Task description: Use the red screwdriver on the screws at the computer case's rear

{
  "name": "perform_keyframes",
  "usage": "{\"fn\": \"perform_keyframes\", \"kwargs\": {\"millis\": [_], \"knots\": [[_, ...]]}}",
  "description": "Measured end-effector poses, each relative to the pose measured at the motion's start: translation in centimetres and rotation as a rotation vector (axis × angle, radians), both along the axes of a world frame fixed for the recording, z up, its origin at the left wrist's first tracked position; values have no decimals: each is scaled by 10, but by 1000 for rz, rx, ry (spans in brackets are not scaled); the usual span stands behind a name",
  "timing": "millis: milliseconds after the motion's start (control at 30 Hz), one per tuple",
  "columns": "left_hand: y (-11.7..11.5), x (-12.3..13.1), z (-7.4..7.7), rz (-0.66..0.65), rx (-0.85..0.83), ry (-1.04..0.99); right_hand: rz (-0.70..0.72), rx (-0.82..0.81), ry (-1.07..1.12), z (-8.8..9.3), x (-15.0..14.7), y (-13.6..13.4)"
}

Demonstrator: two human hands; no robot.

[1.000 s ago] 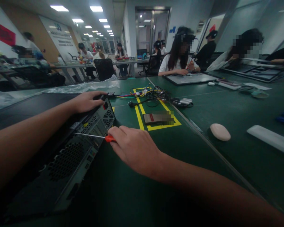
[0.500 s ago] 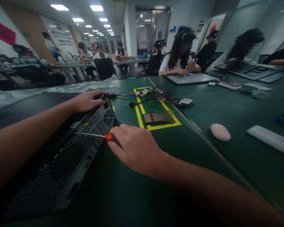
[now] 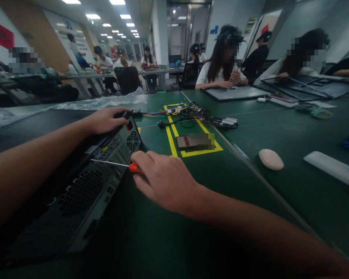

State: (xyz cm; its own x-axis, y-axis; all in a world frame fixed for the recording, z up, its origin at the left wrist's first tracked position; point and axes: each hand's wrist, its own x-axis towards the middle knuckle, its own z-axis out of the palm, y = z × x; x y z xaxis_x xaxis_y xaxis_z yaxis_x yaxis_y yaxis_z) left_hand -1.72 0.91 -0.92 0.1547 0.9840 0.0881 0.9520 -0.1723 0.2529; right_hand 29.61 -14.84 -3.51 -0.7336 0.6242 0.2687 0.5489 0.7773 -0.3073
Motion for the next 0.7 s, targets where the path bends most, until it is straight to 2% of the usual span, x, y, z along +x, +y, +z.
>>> {"fn": "perform_keyframes", "kwargs": {"millis": [300, 700], "knots": [[9, -11, -7, 6, 47, -32, -20, 14, 4, -4, 0, 2], [7, -10, -5, -10, 27, -28, -25, -4, -14, -1, -1, 0]]}}
